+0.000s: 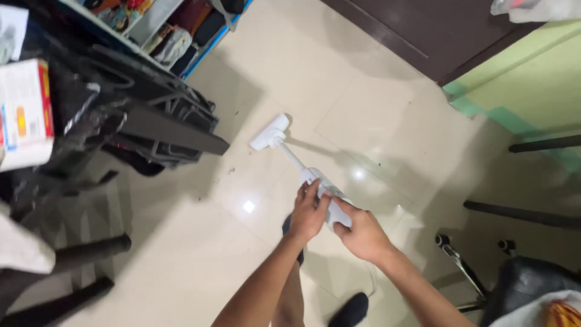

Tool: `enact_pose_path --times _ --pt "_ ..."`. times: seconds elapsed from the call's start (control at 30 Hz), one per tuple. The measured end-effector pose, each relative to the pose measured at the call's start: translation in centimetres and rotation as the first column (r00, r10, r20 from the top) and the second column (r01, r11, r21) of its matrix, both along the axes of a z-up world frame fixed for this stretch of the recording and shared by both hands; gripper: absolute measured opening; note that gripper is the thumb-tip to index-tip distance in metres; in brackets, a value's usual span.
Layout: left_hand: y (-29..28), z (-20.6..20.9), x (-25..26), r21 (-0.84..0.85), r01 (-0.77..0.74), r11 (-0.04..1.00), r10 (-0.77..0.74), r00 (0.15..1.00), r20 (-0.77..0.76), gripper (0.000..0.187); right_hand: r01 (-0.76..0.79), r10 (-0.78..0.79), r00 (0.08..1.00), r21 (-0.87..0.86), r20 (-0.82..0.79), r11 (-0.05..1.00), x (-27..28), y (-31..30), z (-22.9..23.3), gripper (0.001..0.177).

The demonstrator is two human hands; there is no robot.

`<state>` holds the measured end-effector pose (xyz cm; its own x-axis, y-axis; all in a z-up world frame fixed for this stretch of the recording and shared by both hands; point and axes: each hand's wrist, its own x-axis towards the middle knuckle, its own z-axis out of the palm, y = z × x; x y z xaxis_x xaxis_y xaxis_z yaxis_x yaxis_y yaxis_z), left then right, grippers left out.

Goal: The person is vacuuming the floor and moving objects like a fan to reach more areas.

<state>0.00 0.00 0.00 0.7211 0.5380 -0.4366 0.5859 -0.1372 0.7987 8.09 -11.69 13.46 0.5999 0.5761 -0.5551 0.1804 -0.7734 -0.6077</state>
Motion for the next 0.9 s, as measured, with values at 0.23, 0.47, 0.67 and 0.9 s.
enact_pose_path --times 0.23,0.47,0.67,0.9 --pt "-6.0 -0.6 -1.3 -0.123 0.038 0.992 -0.057 0.986 -0.155 0.073 -0.027 0.027 0.999 -0.013 0.022 1.000 -1.5 -6.2 -2.3 0.065" --pt "-1.3 -3.3 0.8 -0.176 0.046 0.983 -0.073 0.985 -0.154 0.076 -0.028 0.028 1.000 -0.079 0.000 0.996 0.7 -0.9 -3.3 0.064" --pt "7.6 -6.4 3.2 -0.128 0.015 0.992 -0.030 0.993 -0.112 0.074 -0.065 0.066 0.998 -0.077 0.006 0.995 3.3 8.5 -4.9 0.066" --pt "17.9 -4.4 5.7 -0.132 -0.031 0.991 0.008 0.986 -0.169 0.070 -0.102 0.103 0.995 -0.111 0.005 0.989 5.7 19.0 -5.7 0.067"
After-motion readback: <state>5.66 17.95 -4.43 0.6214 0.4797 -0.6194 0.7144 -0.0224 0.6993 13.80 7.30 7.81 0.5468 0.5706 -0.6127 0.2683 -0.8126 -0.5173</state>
